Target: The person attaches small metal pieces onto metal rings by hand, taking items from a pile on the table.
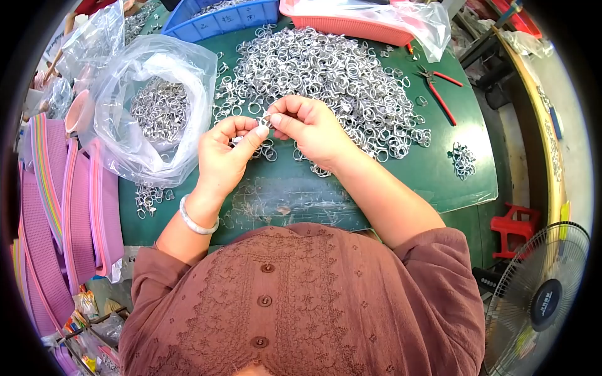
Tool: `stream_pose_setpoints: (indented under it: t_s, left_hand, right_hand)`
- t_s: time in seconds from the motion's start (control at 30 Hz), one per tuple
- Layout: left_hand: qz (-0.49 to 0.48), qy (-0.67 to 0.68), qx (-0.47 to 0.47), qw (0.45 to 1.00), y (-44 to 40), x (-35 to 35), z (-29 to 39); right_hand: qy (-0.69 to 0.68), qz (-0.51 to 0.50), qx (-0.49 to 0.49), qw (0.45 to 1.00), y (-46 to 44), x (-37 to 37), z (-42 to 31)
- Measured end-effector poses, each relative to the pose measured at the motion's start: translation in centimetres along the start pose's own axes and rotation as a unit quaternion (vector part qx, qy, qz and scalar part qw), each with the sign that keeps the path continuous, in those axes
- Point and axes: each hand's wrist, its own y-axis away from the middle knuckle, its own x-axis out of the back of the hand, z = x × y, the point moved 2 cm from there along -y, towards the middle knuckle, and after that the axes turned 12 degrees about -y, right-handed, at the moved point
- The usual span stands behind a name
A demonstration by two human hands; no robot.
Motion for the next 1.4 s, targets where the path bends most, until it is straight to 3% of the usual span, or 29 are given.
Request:
stream_pose_setpoints:
  t_s: [0.13,0.3,0.53,0.63,0.73,0.9,1.03,1.23,1.27,1.37,1.4]
  left_hand:
    - [0.001,0.068,0.034,0.997,-0.4,-0.1,-0.7]
    - [0.007,0.017,-0.013,1.000,-0.4,0.0,-0.5]
    - [-0.023,-0.053,-0.066,0.996,-0.3,0.2,-0.2]
    - [0.012,-0.143,-0.137,0.980,0.0,0.2,0.3]
    - [0.004,-0.143,-0.167,0.976,0.2,0.1,0.5]
    - [0.017,-0.183,-0.309,0.933,0.2,0.2,1.7]
    - [-0.012,-0.212,-0.238,0.948,0.3,0.5,1.1]
    - [-0.088,0.010,-0.124,0.988,-0.4,0.6,-0.1]
    - [-0.108,0.091,-0.044,0.989,-0.5,0.7,-0.2]
    - [-0.209,0.362,0.024,0.908,-1.2,1.2,-1.8]
    - [-0.223,0.387,0.024,0.894,-1.2,1.2,-1.8]
  right_hand:
    - [0.016,0.005,-0.012,1.000,0.2,-0.2,-0.2]
    - [0.009,0.006,-0.024,1.000,0.2,-0.2,-0.3]
    - [-0.181,-0.017,-0.116,0.976,0.4,-0.7,-0.5]
    - [-0.195,-0.027,-0.129,0.972,0.2,-0.3,-0.3]
    - [-0.164,-0.045,-0.112,0.979,0.1,0.1,-0.1]
    - [-0.112,-0.051,-0.089,0.988,0.3,-0.5,-0.8]
    - [-0.184,-0.053,-0.143,0.971,0.5,-0.5,-0.8]
    - [-0.189,-0.018,-0.079,0.979,0.1,0.6,-0.6]
    - [-0.192,-0.010,-0.064,0.979,0.0,0.7,-0.7]
    - [-0.204,0.001,-0.042,0.978,-0.1,0.8,-0.9]
    - [-0.209,-0.006,-0.038,0.977,0.0,0.8,-0.9]
